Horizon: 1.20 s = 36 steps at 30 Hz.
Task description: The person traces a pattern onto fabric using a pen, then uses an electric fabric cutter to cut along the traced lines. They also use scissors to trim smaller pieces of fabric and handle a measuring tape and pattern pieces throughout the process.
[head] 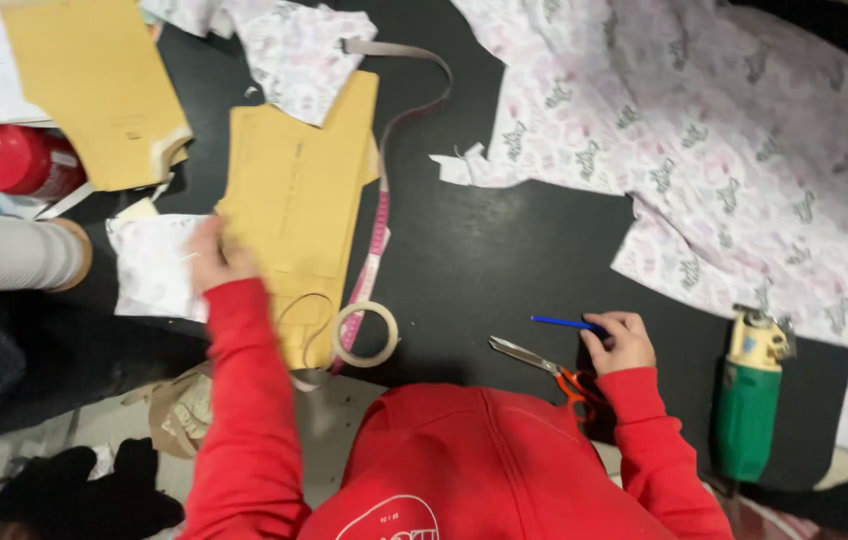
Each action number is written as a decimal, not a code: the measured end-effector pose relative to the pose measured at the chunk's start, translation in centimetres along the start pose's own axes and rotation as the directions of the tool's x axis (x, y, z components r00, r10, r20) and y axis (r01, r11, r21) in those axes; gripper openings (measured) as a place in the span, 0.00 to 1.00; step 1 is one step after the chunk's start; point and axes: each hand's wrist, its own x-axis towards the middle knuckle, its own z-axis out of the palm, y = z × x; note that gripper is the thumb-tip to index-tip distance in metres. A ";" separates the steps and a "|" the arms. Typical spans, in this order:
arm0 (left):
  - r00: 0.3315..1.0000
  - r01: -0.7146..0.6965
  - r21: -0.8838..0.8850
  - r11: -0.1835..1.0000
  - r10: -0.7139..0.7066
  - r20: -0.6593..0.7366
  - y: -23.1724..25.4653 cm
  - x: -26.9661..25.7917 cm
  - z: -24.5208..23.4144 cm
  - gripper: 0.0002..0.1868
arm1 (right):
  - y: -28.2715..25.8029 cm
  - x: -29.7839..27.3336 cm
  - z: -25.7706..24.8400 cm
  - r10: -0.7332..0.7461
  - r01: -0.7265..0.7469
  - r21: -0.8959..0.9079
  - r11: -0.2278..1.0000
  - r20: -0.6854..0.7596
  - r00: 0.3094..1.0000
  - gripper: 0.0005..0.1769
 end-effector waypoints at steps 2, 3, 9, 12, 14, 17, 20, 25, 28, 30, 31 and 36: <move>0.960 -0.078 -0.060 0.995 0.091 0.266 3.1 -2.4 5.9 0.20 | -1.0 -1.0 -1.8 -0.082 0.083 0.010 0.996 -0.081 0.993 0.13; 0.956 -0.079 -0.069 0.994 0.095 0.279 4.7 -3.2 9.2 0.20 | 0.3 -1.2 -3.1 -0.069 0.070 0.006 0.998 -0.090 0.994 0.13; 0.816 0.148 -0.387 0.910 0.108 0.567 11.6 -6.0 24.5 0.14 | 10.4 -3.9 -8.6 -0.244 -0.145 -0.625 0.767 -0.493 0.835 0.39; 0.818 -0.067 -0.234 0.970 0.188 0.543 11.8 -6.0 31.2 0.23 | 15.3 -4.8 -9.1 -0.071 -0.381 -0.641 0.666 -0.563 0.824 0.59; 0.805 -0.090 -0.078 0.993 0.119 0.581 13.5 -6.0 32.5 0.31 | 17.4 -6.2 -8.8 0.191 -0.367 -0.395 0.842 -0.417 0.888 0.44; 0.696 0.093 0.121 0.988 -0.151 0.702 13.6 -6.7 33.8 0.32 | 16.1 -7.3 -7.9 0.153 -0.313 -0.375 0.873 -0.399 0.904 0.47; 0.541 0.121 0.253 0.960 -0.277 0.794 12.9 -6.2 33.9 0.23 | 11.2 -8.0 -7.4 0.173 -0.257 -0.367 0.894 -0.247 0.953 0.49; 0.572 0.053 0.045 0.998 -0.067 0.818 10.5 -8.5 28.0 0.18 | 11.3 -7.0 -7.1 0.189 -0.216 -0.134 0.967 -0.191 0.963 0.39; 0.583 0.090 -0.042 0.995 -0.018 0.812 11.7 -8.8 25.1 0.17 | 17.0 -3.8 -8.5 0.551 -0.378 0.640 0.669 -0.085 0.830 0.39; 0.567 0.140 -0.021 0.990 -0.063 0.821 12.3 -8.8 24.0 0.17 | 21.2 -0.6 -9.5 0.715 -0.341 0.936 0.091 0.178 0.676 0.42; 0.526 0.235 -0.042 0.971 -0.091 0.846 12.2 -8.9 24.3 0.17 | 23.6 1.0 -10.1 0.632 -0.265 0.953 -0.144 0.295 0.717 0.40; 0.407 0.671 -0.335 0.662 0.050 0.912 7.7 -9.2 31.6 0.18 | 27.7 11.9 -12.6 0.221 -0.293 0.873 -0.389 0.397 0.891 0.34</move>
